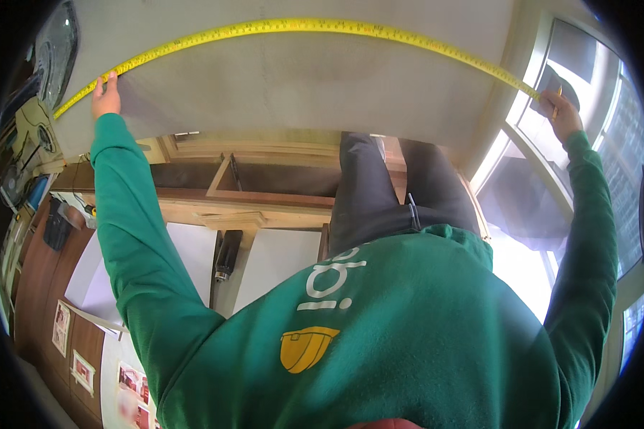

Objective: The person uses a tape measure to mark dimensions on a large gray panel and a wooden board, then moves the gray panel to reveal and lift a long wooden plank.

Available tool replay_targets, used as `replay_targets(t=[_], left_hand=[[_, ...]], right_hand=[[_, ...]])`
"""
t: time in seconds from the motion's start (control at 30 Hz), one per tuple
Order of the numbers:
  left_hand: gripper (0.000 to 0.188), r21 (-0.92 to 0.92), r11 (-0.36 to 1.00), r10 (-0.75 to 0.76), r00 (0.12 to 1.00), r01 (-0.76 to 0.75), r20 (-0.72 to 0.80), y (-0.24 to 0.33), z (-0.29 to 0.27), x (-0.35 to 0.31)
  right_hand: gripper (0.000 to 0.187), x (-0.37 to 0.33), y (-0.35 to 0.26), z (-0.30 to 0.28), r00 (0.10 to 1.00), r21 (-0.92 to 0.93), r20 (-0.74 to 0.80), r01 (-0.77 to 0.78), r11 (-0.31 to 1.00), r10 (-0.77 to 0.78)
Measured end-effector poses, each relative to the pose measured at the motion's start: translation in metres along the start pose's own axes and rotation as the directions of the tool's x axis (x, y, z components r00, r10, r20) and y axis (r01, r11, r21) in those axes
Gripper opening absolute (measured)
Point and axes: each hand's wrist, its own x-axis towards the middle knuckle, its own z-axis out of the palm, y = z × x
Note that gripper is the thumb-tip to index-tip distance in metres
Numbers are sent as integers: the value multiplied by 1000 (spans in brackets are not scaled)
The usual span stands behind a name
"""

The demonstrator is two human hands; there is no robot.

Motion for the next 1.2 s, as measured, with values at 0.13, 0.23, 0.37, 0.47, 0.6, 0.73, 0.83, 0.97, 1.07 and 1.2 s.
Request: replay_targets(t=[0.13,0.23,0.37,0.47,0.6,0.73,0.83,0.97,1.07,1.2], left_hand=[[74,-12,999,-52,998,52,28,19,-3,-10],[74,25,999,-31,1000,31,3,13,-10,-15],[75,37,999,-30,1000,30,-2,7,-7,-9],[76,35,999,-15,1000,15,-14,9,-5,-10],[76,32,999,-8,1000,9,-17,11,-5,-12],[77,47,999,-1,1000,1,-18,11,-5,-13],[78,25,1000,-8,1000,8,-20,14,-5,-14],[77,20,1000,-4,1000,5,-30,15,-4,-16],[77,6,1000,-4,999,4,-35,14,-3,-16],[77,8,1000,-12,999,12,-42,16,-3,-16]], right_hand=[[18,4,4,2,1000,-22,10,0,1000,1],[18,-3,-2,1,1000,-34,-21,20,999,-21],[18,-3,-12,0,1000,-39,-23,1,999,-2],[18,-2,-11,2,1000,-42,-24,-6,999,5],[18,-1,-6,5,999,-2,-35,20,1000,-20],[18,2,-5,6,999,-30,-37,37,999,-38],[18,4,-2,9,999,-33,-38,37,999,-38],[19,7,-3,9,998,-42,-43,40,998,-42],[19,7,-1,10,998,-45,-51,42,998,-45],[20,7,2,12,999,-47,-32,16,999,-18]])
